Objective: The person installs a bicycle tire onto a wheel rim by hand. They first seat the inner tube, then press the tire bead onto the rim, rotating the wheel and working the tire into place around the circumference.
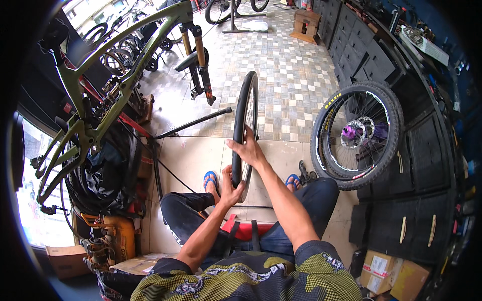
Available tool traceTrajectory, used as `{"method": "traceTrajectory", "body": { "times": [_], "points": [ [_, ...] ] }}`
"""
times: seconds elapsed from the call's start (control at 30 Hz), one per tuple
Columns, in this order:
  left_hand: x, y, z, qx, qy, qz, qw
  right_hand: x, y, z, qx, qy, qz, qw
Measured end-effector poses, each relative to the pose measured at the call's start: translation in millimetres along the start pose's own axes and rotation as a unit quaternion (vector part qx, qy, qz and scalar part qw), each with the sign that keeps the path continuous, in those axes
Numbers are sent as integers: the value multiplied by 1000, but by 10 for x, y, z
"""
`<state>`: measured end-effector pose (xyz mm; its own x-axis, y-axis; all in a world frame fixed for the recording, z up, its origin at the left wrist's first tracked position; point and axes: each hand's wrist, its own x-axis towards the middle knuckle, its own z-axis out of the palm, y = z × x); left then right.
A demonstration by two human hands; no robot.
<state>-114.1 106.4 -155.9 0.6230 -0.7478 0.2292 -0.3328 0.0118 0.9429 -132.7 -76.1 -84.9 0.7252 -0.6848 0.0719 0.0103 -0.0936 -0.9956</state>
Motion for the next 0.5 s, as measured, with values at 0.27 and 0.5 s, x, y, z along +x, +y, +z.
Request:
{"method": "traceTrajectory", "body": {
  "times": [0.27, 0.5],
  "points": [
    [657, 300, -526, -43, 37, -28, 998, -947, -22, 229, 31, -30, 16, 999],
    [1471, 758, -131, -34, -34, -115, 992, -1434, 9, 180, 31, -58, 76, 995]
  ]
}}
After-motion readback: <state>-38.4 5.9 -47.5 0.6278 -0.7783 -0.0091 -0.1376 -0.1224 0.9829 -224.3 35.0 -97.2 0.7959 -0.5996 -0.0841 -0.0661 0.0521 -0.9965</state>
